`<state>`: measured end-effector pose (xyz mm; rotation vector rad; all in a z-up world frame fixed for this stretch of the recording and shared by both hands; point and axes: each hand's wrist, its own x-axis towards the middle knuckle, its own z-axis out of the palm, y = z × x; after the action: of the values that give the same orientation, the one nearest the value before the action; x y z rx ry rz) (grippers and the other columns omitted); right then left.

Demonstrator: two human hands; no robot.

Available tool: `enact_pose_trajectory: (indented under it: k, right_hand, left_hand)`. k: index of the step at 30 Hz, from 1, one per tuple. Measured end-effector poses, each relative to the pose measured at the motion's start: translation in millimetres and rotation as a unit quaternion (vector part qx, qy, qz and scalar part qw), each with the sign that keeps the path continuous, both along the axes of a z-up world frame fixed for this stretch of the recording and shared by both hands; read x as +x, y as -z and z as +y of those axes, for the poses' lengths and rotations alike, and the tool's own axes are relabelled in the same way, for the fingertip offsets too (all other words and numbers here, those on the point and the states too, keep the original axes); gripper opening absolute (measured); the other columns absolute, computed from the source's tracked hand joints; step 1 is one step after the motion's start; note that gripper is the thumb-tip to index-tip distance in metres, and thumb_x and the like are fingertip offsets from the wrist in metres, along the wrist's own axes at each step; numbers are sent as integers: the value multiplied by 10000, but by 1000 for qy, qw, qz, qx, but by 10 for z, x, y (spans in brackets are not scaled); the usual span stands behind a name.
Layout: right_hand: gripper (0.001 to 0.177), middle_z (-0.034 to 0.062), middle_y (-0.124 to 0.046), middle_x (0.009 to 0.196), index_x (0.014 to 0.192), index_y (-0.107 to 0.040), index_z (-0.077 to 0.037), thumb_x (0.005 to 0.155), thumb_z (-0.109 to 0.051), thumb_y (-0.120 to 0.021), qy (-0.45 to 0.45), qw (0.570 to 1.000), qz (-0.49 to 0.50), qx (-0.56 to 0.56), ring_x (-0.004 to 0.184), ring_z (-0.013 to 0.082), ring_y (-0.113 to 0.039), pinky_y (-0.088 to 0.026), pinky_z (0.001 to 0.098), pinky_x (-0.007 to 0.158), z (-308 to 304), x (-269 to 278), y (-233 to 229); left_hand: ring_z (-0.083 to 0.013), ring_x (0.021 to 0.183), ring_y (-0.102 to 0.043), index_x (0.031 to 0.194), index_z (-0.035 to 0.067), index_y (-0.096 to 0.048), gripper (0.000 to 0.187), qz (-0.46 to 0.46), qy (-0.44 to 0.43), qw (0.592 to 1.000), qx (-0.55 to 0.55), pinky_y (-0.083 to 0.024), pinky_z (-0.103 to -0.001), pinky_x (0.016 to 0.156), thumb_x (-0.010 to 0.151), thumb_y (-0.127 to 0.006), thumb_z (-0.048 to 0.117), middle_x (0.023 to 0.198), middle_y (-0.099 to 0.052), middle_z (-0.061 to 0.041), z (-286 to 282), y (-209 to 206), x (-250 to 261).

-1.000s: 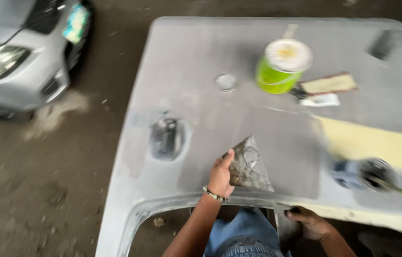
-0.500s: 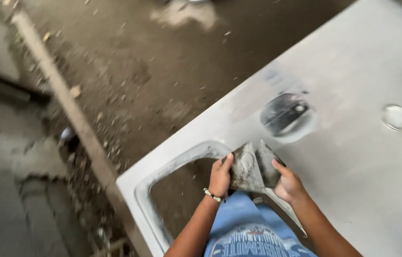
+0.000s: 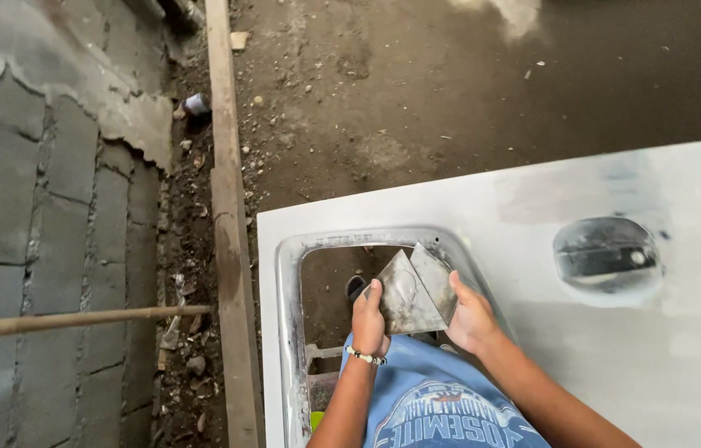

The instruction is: The person applies a grey body filler to a white car door panel using a metal spreader. They scoop the filler from a can and spread it over a specific area around a handle recess, smoothing the surface with the tool.

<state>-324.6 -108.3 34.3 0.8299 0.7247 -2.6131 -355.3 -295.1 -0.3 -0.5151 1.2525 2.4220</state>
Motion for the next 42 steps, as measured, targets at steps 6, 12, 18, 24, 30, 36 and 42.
enact_pose_trajectory:
  k: [6, 12, 18, 24, 30, 36, 42]
  right_hand:
    - [664, 161, -608, 1414, 1412, -538, 9, 1027, -522, -437, -44, 997, 4, 57, 1300, 321, -568, -418, 524, 1111, -121, -506, 307]
    - [710, 164, -540, 1507, 1463, -492, 1, 1040, -546, -329, -69, 973, 64, 210, 1401, 311, -491, -361, 483, 1163, -1, -1015, 340]
    - [900, 307, -198, 1673, 1604, -236, 51, 997, -587, -423, -198, 396, 112, 890, 1571, 399, -138, -35, 576, 1246, 1316, -1362, 978]
    - [1053, 252, -164, 1691, 1580, -261, 53, 845, -639, -559, -286, 319, 77, 900, 1588, 368, -27, -2, 618, 1224, -4, -1966, 973]
    - [490, 70, -509, 1536, 1484, -479, -95, 1036, -289, -437, -198, 307, 673, 644, 1417, 219, -471, -296, 478, 1215, -1452, -2243, 992]
    - [693, 193, -368, 1594, 1518, -382, -7, 940, -357, -534, -306, 309, 454, 778, 1493, 336, -305, -204, 588, 1203, -390, -1709, 1552]
    - [880, 235, -270, 1627, 1531, -310, 59, 910, -519, -547, -385, 228, 253, 858, 1538, 379, -193, -133, 686, 1180, -82, -2019, 832]
  left_hand:
    - [-168, 1041, -659, 1258, -18, -661, 454, -36, -27, 999, 23, -530, -338, 917, 1019, -558, 354, 1178, -714, -86, -223, -253, -373]
    - [-164, 1053, -655, 1264, -29, -661, 456, -13, -40, 999, 19, -525, -329, 930, 1036, -542, 348, 1190, -710, -91, -377, -104, -895]
    - [-176, 1048, -648, 1252, -44, -663, 442, -35, -45, 998, -18, -517, -334, 930, 1051, -537, 329, 1174, -709, -116, -702, -23, -1207]
    - [-190, 1078, -643, 1263, -56, -648, 462, -52, -93, 994, -26, -520, -348, 952, 1050, -523, 335, 1203, -696, -123, -770, 61, -1191]
    - [-229, 1095, -655, 1301, -30, -611, 476, -65, -162, 982, 67, -536, -399, 933, 1028, -520, 349, 1228, -687, -122, -587, -312, -1222]
    - [-195, 1069, -660, 1291, -62, -647, 502, -87, -226, 970, -3, -535, -358, 940, 1036, -560, 362, 1204, -706, -112, -574, -99, -981]
    - [-216, 1057, -675, 1284, -65, -630, 504, -116, -256, 955, 95, -554, -374, 919, 1023, -587, 364, 1193, -703, -132, -557, 93, -773]
